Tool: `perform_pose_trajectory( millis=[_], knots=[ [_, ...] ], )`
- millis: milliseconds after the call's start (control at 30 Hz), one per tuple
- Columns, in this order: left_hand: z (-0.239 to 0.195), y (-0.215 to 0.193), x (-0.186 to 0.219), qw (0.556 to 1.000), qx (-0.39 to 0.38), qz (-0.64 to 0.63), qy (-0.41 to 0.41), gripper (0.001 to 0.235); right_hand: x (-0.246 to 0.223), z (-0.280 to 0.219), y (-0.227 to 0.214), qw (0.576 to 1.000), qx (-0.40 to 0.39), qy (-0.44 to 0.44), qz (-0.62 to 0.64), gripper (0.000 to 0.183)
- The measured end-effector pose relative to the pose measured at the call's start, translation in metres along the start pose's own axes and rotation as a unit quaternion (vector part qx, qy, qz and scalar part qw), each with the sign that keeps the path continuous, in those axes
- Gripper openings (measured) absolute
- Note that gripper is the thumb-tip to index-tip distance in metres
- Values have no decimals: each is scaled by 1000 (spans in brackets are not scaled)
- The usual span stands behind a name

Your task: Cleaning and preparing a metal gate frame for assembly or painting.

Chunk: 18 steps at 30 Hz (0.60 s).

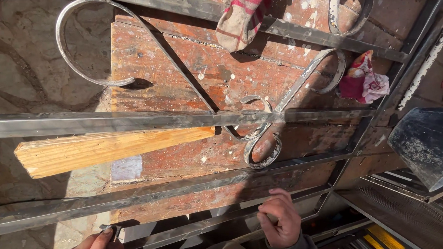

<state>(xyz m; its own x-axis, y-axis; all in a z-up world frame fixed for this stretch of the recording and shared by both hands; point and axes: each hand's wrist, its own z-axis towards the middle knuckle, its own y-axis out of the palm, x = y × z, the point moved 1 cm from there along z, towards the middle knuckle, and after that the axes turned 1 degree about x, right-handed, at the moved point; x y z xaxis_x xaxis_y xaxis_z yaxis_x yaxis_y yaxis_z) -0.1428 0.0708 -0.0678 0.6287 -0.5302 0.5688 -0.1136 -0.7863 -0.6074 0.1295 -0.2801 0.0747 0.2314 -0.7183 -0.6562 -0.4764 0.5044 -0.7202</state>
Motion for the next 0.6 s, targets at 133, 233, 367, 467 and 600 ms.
perform_pose_trajectory(
  millis=[133,233,367,467,600],
  knots=[
    [31,-30,71,987,156,25,21,10,8,-14,-15,999,-10,11,-35,15],
    [25,-32,84,989,129,61,-45,8,12,31,-34,983,-11,-108,-148,32],
    [17,-24,102,936,323,104,99,13,3,132,-53,946,-68,-213,-235,40],
    [19,-20,97,910,373,116,137,21,-9,180,-64,881,-95,-312,-343,38],
    [7,-11,93,903,404,82,121,18,-27,200,-78,774,-122,-463,-414,35]
  ],
)
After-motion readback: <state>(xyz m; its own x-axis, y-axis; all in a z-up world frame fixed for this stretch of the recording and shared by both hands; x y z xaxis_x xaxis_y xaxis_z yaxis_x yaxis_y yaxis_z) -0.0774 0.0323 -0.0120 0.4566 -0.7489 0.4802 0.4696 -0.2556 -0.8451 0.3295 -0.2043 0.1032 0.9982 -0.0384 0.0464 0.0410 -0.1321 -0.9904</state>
